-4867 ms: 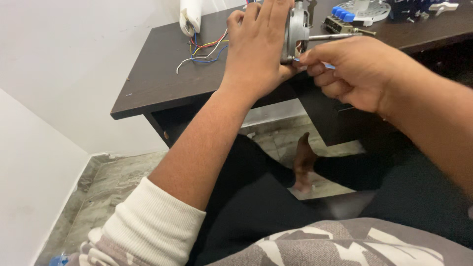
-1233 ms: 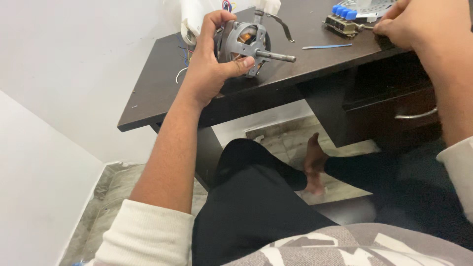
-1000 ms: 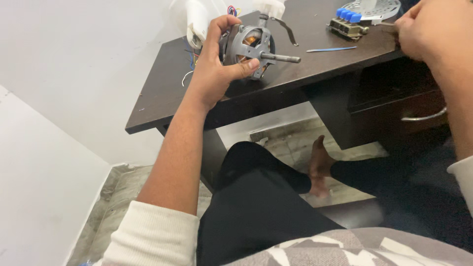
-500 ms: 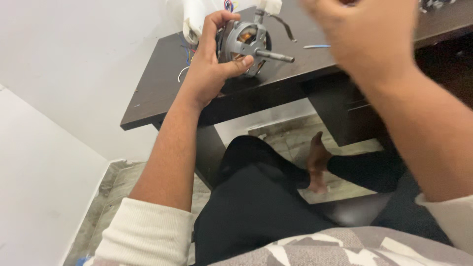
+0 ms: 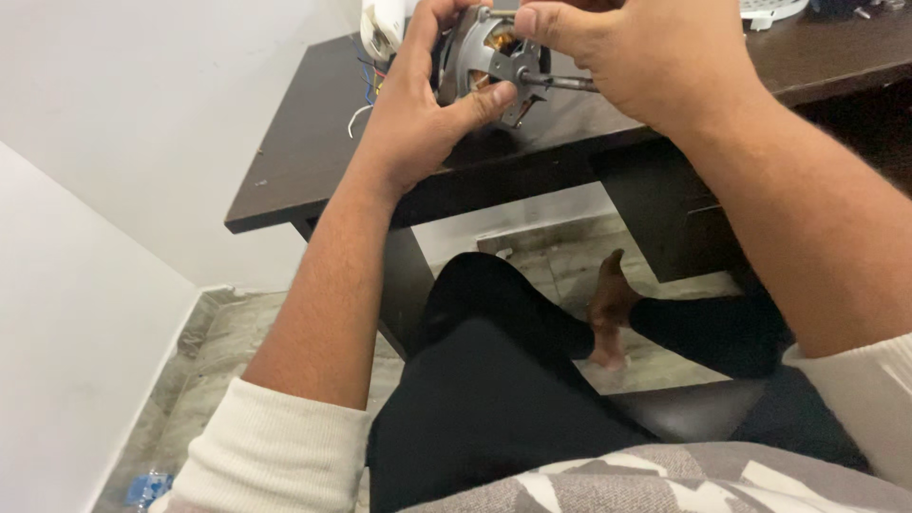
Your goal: The person works on a disassembled electric fan motor placed on a dark desk. They use a screwdriver to adjust internal components and wires, then insert a metal rod into the motor shaft and rotate it by hand to test movement.
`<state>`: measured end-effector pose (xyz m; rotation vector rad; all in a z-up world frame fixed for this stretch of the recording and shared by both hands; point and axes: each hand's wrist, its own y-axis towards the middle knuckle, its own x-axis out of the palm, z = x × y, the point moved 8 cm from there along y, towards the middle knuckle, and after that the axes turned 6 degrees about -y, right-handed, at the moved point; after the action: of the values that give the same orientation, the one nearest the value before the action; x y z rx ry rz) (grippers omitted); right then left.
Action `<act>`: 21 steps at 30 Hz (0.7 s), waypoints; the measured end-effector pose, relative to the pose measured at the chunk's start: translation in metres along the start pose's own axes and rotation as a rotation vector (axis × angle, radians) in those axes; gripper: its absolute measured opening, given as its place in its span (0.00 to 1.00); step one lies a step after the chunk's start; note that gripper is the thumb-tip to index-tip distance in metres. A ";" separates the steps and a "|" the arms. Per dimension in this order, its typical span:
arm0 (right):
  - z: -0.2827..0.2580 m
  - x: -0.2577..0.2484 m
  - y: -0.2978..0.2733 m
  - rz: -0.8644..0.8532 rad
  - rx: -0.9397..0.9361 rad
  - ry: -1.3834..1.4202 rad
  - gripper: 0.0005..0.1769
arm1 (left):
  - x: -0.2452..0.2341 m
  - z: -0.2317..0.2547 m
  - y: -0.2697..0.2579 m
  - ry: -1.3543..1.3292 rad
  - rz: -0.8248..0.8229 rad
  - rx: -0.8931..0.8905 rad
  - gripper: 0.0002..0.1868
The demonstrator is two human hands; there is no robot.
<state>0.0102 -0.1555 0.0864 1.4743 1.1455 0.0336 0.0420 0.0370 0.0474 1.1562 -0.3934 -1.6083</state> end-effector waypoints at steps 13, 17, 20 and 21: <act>0.006 0.022 -0.017 0.308 -0.672 -0.678 0.11 | -0.004 -0.004 -0.003 0.142 0.053 -0.004 0.44; 0.004 0.019 -0.011 0.216 -0.561 -0.667 0.11 | -0.004 -0.005 -0.003 0.152 0.059 0.001 0.44; 0.006 0.018 -0.006 0.132 -0.478 -0.538 0.09 | -0.002 -0.007 -0.002 0.164 0.055 0.029 0.45; -0.004 0.014 -0.010 0.229 -0.610 -0.598 0.09 | -0.002 -0.008 -0.003 0.179 0.058 0.035 0.46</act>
<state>0.0090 -0.1452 0.0717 0.9563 0.4167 0.0854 0.0467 0.0418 0.0427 1.2920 -0.3362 -1.4401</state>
